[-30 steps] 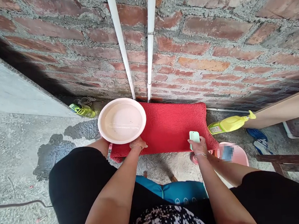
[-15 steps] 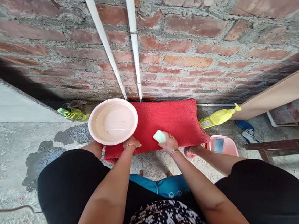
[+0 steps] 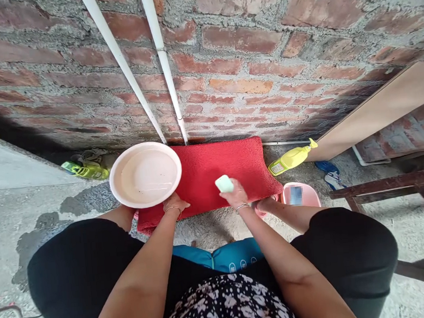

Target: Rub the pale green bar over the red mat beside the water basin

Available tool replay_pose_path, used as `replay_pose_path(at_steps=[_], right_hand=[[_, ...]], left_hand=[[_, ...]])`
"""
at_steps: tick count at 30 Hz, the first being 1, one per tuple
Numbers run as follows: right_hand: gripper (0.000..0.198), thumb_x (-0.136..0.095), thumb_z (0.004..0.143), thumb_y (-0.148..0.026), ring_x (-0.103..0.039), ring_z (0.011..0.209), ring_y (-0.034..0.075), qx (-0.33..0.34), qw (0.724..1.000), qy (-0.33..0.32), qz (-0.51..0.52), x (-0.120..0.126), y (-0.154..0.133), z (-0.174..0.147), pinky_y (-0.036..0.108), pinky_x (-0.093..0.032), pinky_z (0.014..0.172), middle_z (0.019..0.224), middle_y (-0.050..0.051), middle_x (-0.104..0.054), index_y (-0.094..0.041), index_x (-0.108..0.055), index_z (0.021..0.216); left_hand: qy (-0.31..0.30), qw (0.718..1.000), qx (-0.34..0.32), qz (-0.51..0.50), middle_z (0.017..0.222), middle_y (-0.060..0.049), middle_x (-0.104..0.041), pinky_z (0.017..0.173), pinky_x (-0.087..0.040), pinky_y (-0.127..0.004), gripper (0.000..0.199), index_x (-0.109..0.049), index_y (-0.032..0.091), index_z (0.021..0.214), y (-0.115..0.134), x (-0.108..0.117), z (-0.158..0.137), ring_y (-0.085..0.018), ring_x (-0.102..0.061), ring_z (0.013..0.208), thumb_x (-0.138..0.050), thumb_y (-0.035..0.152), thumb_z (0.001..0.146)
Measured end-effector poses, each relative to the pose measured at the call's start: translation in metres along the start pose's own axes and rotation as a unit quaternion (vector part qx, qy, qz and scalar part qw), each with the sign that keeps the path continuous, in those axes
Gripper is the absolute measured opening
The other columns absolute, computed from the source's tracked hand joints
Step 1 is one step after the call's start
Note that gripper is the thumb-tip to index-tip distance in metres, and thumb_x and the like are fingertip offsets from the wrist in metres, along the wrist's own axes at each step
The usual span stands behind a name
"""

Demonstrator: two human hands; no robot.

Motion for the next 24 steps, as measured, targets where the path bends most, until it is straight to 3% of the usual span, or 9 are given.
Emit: replay_pose_path(at_steps=[3, 6, 8, 13, 16, 19, 24], right_hand=[[0.074, -0.071, 0.061, -0.041, -0.051, 0.097, 0.02, 0.09, 0.992, -0.074, -0.04, -0.024, -0.043, -0.016, 0.03, -0.037, 0.082, 0.111, 0.003, -0.053, -0.03, -0.04, 0.127], [0.07, -0.071, 0.061, -0.036, -0.051, 0.098, 0.021, 0.143, 0.98, -0.108, -0.081, -0.032, -0.046, -0.024, 0.031, -0.036, 0.082, 0.109, 0.004, -0.054, -0.031, -0.044, 0.125], [0.069, -0.071, 0.06, -0.037, -0.052, 0.096, 0.02, 0.107, 0.986, -0.098, -0.077, -0.027, -0.025, -0.02, 0.03, -0.037, 0.081, 0.108, 0.004, -0.055, -0.029, -0.045, 0.124], [0.071, -0.071, 0.058, -0.046, -0.057, 0.091, 0.02, -0.073, 0.996, -0.023, -0.04, 0.01, 0.043, 0.001, 0.029, -0.041, 0.074, 0.11, 0.006, -0.056, -0.025, -0.045, 0.122], [0.07, -0.068, 0.061, -0.048, -0.058, 0.09, 0.023, -0.126, 0.991, -0.003, -0.047, 0.021, 0.049, 0.002, 0.031, -0.043, 0.071, 0.11, 0.008, -0.056, -0.023, -0.045, 0.121], [0.07, -0.069, 0.061, -0.047, -0.058, 0.092, 0.021, -0.07, 0.996, -0.032, -0.051, 0.009, 0.015, -0.008, 0.03, -0.043, 0.073, 0.11, 0.006, -0.057, -0.025, -0.043, 0.122], [0.074, -0.07, 0.061, -0.049, -0.057, 0.093, 0.021, 0.097, 0.98, -0.149, -0.085, -0.047, -0.086, -0.039, 0.029, -0.041, 0.072, 0.112, 0.004, -0.055, -0.031, -0.039, 0.126]], left_hand=[[0.005, 1.0, -0.001, 0.001, 0.131, -0.016, -0.049, 0.095, -0.04, -0.033, 0.081, -0.044, 0.017, 0.125, 0.0, -0.002, -0.009, -0.029, -0.044, 0.123, -0.074, 0.044, 0.055], [-0.013, 1.0, 0.011, -0.01, 0.13, -0.016, -0.05, 0.088, -0.044, -0.034, 0.072, -0.041, 0.017, 0.126, -0.001, -0.005, -0.016, -0.028, -0.051, 0.116, -0.069, 0.039, 0.063], [-0.024, 0.999, 0.012, -0.02, 0.129, -0.017, -0.05, 0.086, -0.046, -0.033, 0.067, -0.041, 0.016, 0.126, -0.001, -0.006, -0.018, -0.027, -0.054, 0.112, -0.066, 0.033, 0.066], [-0.033, 0.997, 0.037, -0.053, 0.124, -0.017, -0.054, 0.085, -0.047, -0.035, 0.054, -0.046, 0.014, 0.124, -0.003, -0.006, -0.019, -0.028, -0.055, 0.11, -0.058, 0.023, 0.072], [-0.028, 0.995, 0.065, -0.071, 0.123, -0.016, -0.055, 0.084, -0.047, -0.036, 0.048, -0.048, 0.016, 0.123, -0.01, -0.007, -0.019, -0.027, -0.056, 0.109, -0.052, 0.018, 0.075], [-0.021, 0.99, 0.108, -0.092, 0.122, -0.017, -0.055, 0.081, -0.048, -0.036, 0.047, -0.05, 0.015, 0.123, -0.025, -0.009, -0.018, -0.027, -0.057, 0.107, -0.049, 0.02, 0.076], [0.007, 0.974, 0.198, -0.112, 0.127, -0.019, -0.05, 0.077, -0.049, -0.036, 0.045, -0.053, 0.013, 0.12, -0.049, -0.008, -0.017, -0.028, -0.054, 0.11, -0.046, 0.028, 0.078]])
Point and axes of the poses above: each hand's wrist, its own z-axis towards the middle knuckle, its own x-axis out of the back of the hand, y = z × x, the point moved 1 cm from there along z, towards the middle knuckle
